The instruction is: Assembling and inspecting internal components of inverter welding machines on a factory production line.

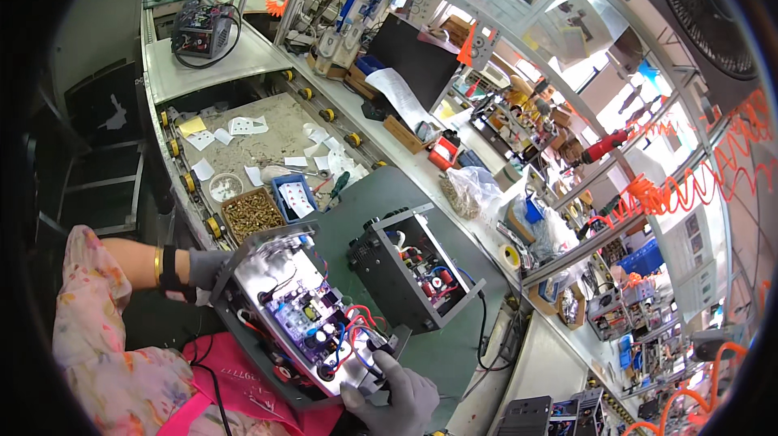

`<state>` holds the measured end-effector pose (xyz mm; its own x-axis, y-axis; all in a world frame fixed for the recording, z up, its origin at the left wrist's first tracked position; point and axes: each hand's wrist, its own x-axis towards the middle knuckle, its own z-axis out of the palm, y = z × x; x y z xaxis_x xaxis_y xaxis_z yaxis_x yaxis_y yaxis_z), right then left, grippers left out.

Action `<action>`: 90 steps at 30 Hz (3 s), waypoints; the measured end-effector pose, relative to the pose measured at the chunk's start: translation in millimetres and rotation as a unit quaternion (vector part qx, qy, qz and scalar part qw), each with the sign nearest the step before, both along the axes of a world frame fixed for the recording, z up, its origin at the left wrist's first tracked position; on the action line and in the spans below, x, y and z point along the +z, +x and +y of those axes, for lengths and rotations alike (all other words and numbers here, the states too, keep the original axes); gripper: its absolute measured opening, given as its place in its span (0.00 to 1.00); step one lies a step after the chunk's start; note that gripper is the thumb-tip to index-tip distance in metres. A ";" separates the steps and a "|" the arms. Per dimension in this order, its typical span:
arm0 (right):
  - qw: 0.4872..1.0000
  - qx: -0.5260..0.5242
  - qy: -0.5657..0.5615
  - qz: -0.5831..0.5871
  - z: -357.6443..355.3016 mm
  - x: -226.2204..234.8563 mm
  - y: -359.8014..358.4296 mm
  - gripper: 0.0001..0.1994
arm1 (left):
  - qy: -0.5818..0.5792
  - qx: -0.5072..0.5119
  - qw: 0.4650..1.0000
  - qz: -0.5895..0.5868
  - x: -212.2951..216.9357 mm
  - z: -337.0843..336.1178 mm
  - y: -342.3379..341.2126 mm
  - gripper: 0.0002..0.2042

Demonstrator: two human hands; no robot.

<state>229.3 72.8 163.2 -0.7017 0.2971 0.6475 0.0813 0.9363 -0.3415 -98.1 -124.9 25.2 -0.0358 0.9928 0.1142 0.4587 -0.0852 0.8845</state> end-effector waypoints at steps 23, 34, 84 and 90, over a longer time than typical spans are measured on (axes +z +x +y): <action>0.978 -0.142 -0.037 -0.151 -12.8 -225.6 111.0 0.31 | 0.172 0.185 0.966 0.062 22.9 87.4 44.1 0.25; 0.970 -0.185 -0.104 -0.117 183.1 -28.8 38.1 0.27 | -0.200 0.166 0.897 -0.358 45.1 196.5 -50.5 0.35; 0.942 -0.170 -0.267 -0.115 137.5 -23.0 44.3 0.17 | -0.305 0.626 0.665 0.270 7.5 -109.7 -295.5 0.41; 0.934 -0.252 -0.250 -0.048 73.0 -8.4 46.2 0.16 | -0.413 0.628 0.579 0.317 -31.6 -170.2 -333.6 0.42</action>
<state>275.6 145.8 154.8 -0.4387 0.8536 0.2809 0.5223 0.4965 -0.6933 -431.7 -295.2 -6.5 -0.9990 -0.0451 0.0057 -0.0451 0.9990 0.0061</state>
